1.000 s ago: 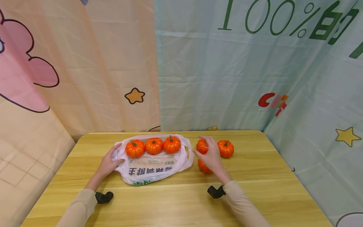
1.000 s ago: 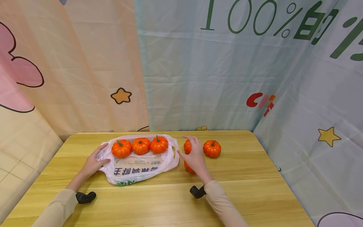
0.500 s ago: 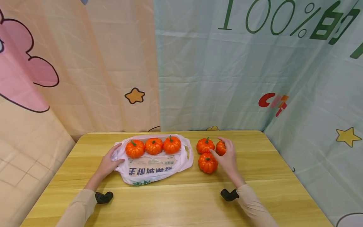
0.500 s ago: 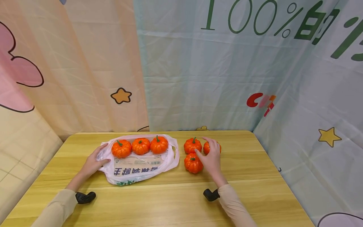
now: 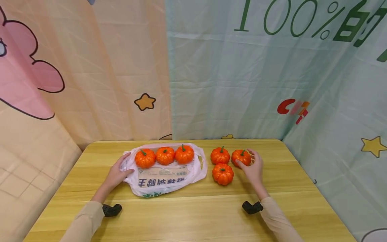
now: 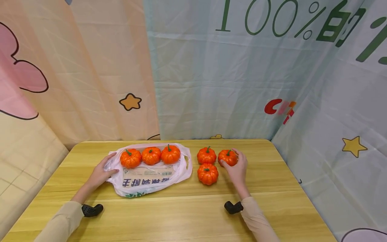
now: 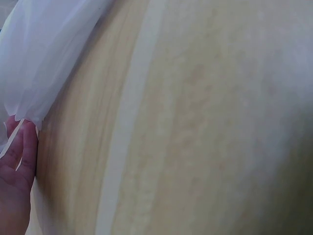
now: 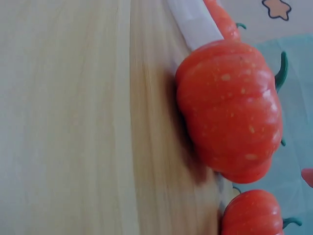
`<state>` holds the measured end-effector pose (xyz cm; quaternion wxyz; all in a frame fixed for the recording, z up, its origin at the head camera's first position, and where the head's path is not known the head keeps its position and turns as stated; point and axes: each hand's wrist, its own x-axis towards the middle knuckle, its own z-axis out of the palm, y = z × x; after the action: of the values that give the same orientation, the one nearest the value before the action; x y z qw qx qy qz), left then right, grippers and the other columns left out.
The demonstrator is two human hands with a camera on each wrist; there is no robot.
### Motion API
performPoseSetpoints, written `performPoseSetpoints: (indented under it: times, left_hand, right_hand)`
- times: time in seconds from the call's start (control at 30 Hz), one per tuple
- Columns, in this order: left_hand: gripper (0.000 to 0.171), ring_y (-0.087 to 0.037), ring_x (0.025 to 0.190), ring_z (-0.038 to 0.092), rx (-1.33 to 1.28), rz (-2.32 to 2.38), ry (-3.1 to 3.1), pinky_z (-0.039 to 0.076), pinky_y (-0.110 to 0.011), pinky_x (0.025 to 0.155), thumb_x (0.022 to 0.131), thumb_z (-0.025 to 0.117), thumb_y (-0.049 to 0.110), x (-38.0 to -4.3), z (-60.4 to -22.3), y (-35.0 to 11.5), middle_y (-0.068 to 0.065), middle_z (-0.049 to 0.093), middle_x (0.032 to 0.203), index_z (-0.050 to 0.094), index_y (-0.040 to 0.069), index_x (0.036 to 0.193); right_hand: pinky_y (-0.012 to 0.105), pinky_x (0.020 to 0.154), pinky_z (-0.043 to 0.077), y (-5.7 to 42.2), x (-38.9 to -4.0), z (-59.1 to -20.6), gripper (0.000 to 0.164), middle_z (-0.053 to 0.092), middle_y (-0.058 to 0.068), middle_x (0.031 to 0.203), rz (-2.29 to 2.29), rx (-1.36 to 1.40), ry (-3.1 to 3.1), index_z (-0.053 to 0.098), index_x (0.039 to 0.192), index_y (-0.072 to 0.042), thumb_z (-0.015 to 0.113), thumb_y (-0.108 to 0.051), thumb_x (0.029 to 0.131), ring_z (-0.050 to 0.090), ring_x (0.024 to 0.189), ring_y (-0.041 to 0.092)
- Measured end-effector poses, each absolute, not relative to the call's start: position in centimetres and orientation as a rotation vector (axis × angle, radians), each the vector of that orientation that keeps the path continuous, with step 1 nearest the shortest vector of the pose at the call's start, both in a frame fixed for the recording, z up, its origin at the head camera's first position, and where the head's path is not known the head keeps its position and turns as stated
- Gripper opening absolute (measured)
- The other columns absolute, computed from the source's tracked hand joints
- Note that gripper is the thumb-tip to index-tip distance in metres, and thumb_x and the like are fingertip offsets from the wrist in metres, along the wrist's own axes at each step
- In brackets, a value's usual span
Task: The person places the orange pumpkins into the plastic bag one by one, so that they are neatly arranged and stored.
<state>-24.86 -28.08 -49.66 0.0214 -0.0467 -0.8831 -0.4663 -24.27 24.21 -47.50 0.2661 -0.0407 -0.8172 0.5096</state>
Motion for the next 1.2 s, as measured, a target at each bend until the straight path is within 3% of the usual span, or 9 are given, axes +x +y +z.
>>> performPoseSetpoints:
  times: [0.33, 0.63, 1.2]
  left_hand:
    - [0.074, -0.050, 0.137, 0.026, -0.142, -1.453, -2.740, 0.024, -0.067, 0.110, 0.088, 0.065, 0.013, -24.7, -49.3, -28.0, -0.029, 0.023, 0.154, 0.026, 0.009, 0.151]
    - [0.075, -0.051, 0.137, 0.026, -0.138, -1.436, -2.747, 0.024, -0.068, 0.109, 0.088, 0.064, 0.014, -24.9, -49.8, -28.1, -0.028, 0.023, 0.154, 0.025, 0.010, 0.151]
    - [0.075, -0.050, 0.138, 0.026, -0.136, -1.438, -2.743, 0.024, -0.067, 0.110, 0.088, 0.065, 0.014, -25.0, -49.8, -28.1, -0.028, 0.023, 0.154, 0.026, 0.010, 0.151]
  right_hand:
    - [0.051, 0.101, 0.035, 25.5, -25.0, -48.4, 0.075, 0.040, 0.027, 0.138, 1.400, -0.226, -2.291, 0.043, 0.137, 0.001, 0.081, -0.009, 0.073, 0.038, 0.121, 0.043]
    - [0.052, 0.112, 0.031, 25.9, -25.7, -49.1, 0.083, 0.033, 0.027, 0.147, 1.524, -0.292, -2.386, 0.034, 0.143, 0.001, 0.080, -0.014, 0.075, 0.034, 0.132, 0.041]
    - [0.053, 0.115, 0.027, 25.6, -26.1, -49.5, 0.082, 0.034, 0.026, 0.144, 1.590, -0.310, -2.399, 0.029, 0.144, 0.002, 0.077, -0.013, 0.079, 0.034, 0.134, 0.039]
